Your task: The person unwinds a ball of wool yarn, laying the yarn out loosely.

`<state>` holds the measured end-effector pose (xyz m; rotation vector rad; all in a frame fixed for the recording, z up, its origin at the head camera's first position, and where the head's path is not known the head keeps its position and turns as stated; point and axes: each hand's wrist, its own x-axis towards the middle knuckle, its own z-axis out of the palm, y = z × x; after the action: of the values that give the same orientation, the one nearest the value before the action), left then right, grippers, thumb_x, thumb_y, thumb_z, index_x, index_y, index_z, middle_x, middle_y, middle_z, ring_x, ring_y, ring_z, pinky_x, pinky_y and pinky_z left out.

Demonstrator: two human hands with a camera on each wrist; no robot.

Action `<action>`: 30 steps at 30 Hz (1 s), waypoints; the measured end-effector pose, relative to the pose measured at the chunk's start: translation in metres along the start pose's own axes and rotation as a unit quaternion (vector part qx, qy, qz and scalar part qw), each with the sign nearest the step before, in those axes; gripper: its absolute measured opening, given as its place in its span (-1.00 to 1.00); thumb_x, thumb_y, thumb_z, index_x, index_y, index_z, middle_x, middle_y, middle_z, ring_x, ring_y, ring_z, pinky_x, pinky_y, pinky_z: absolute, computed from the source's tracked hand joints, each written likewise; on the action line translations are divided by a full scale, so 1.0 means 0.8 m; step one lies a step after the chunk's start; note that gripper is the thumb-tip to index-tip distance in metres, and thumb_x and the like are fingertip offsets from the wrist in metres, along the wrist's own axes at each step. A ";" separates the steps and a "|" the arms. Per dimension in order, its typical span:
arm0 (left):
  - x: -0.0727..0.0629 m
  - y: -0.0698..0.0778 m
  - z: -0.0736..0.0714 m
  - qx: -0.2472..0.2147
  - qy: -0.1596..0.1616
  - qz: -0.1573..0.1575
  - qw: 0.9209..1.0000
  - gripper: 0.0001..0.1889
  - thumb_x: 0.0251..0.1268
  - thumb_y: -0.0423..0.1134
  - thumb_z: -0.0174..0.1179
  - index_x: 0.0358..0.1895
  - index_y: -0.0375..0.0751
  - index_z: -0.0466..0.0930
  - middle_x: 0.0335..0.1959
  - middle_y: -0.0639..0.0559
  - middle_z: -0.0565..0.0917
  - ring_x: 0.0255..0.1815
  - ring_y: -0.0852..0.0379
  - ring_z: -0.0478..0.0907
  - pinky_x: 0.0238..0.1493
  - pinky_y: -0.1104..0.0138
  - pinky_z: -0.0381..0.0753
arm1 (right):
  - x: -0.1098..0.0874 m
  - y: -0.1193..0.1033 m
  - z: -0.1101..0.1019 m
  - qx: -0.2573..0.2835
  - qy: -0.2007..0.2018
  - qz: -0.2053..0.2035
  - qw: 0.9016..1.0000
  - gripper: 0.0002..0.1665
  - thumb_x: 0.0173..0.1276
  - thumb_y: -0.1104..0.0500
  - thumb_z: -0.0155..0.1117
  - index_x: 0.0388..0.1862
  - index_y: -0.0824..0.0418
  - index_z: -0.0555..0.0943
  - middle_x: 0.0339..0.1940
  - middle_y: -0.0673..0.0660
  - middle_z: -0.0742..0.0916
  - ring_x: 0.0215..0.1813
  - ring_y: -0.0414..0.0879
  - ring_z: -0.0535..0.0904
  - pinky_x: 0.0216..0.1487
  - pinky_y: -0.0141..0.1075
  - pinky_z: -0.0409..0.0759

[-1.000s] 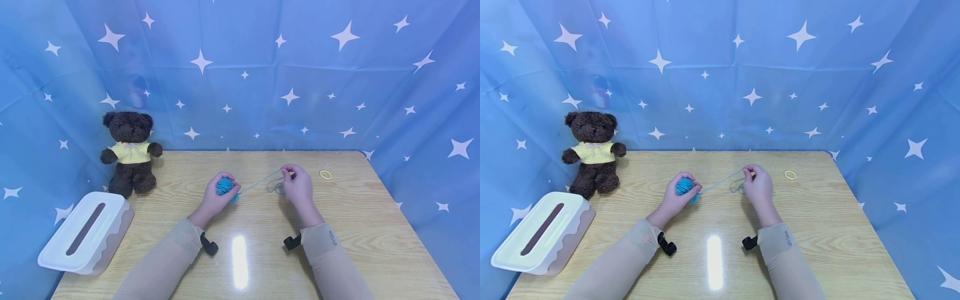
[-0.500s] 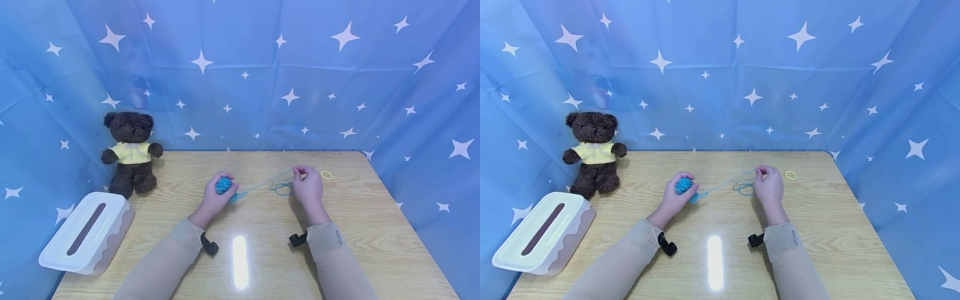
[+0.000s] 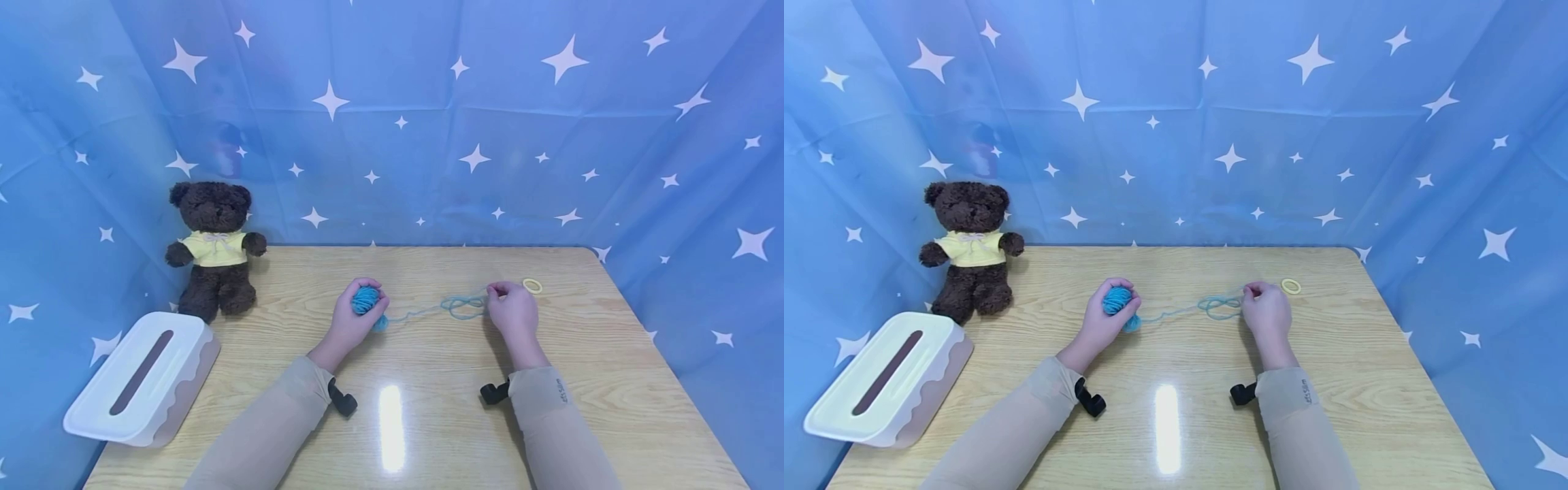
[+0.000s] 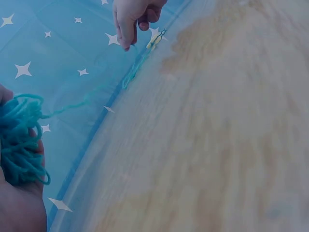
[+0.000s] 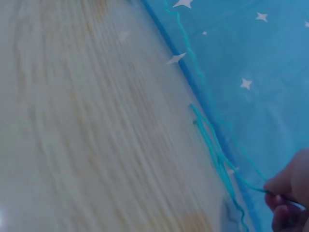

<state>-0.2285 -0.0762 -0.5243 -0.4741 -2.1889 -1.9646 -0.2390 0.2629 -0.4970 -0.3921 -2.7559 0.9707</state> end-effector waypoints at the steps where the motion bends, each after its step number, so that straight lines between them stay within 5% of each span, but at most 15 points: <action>1: 0.000 0.000 0.000 0.002 0.000 -0.001 1.000 -0.72 0.51 -0.25 0.44 0.17 -0.09 0.63 0.00 -0.12 0.79 0.00 0.12 0.73 0.07 0.37 0.74 | 0.000 0.001 0.001 -0.003 -0.003 -0.002 1.000 -0.61 0.67 0.04 0.19 0.17 0.21 0.82 0.13 0.29 0.86 0.08 0.25 0.77 0.00 0.04 0.67; 6: -0.001 -0.001 0.000 -0.007 -0.010 -0.015 1.000 -0.72 0.55 -0.23 0.41 0.20 -0.06 0.62 -0.02 -0.11 0.79 -0.06 0.15 0.78 0.05 0.35 0.76 | -0.001 0.005 0.005 -0.021 -0.016 -0.015 1.000 -0.62 0.66 0.04 0.25 0.19 0.21 0.83 0.10 0.27 0.88 0.11 0.22 0.80 0.04 0.06 0.71; 13: -0.001 -0.001 0.000 -0.029 -0.029 -0.036 0.998 -0.70 0.59 -0.23 0.37 0.25 -0.05 0.60 0.00 -0.15 0.81 -0.03 0.16 0.83 0.10 0.35 0.80 | -0.016 -0.021 0.010 0.009 0.018 -0.090 0.996 -0.63 0.66 0.02 0.24 0.22 0.17 0.79 0.02 0.21 0.87 -0.32 0.08 0.71 -0.32 -0.18 0.55; 16: -0.001 0.001 0.000 -0.029 -0.030 -0.039 0.998 -0.70 0.59 -0.21 0.37 0.25 -0.02 0.60 0.00 -0.14 0.82 -0.02 0.14 0.83 0.10 0.35 0.79 | -0.033 -0.050 0.021 0.064 -0.040 -0.156 0.985 -0.61 0.68 -0.01 0.28 0.28 0.15 0.77 0.07 0.20 0.85 -0.28 0.02 0.69 -0.32 -0.21 0.62; 22: 0.000 0.003 -0.001 -0.014 -0.028 -0.036 0.999 -0.69 0.58 -0.19 0.39 0.26 0.01 0.60 0.01 -0.12 0.81 0.01 0.08 0.79 0.15 0.28 0.76 | -0.071 -0.097 0.054 0.129 -0.240 -0.211 0.939 -0.50 0.68 -0.09 0.32 0.45 0.09 0.69 0.14 0.14 0.86 -0.19 -0.07 0.78 -0.31 -0.26 0.74; 25: 0.000 0.001 -0.001 0.001 -0.025 -0.027 0.999 -0.68 0.55 -0.19 0.41 0.24 0.03 0.61 0.02 -0.10 0.79 0.03 0.05 0.75 0.14 0.24 0.75 | -0.082 -0.106 0.067 0.127 -0.265 -0.214 0.932 -0.55 0.66 -0.06 0.37 0.38 0.09 0.75 0.01 0.11 0.90 -0.29 -0.08 0.78 -0.40 -0.29 0.70; 30: 0.000 0.001 0.000 -0.005 -0.023 -0.019 1.000 -0.66 0.54 -0.22 0.43 0.25 -0.02 0.60 0.03 -0.14 0.79 0.05 0.02 0.76 0.15 0.26 0.76 | -0.086 -0.108 0.074 0.116 -0.246 -0.210 0.939 -0.69 0.57 0.04 0.48 0.20 0.08 0.83 -0.13 0.03 0.91 -0.34 -0.13 0.75 -0.41 -0.34 0.66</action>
<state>-0.2286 -0.0763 -0.5236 -0.4876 -2.2333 -2.0038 -0.2056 0.1425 -0.4938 0.5312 -2.8888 1.3915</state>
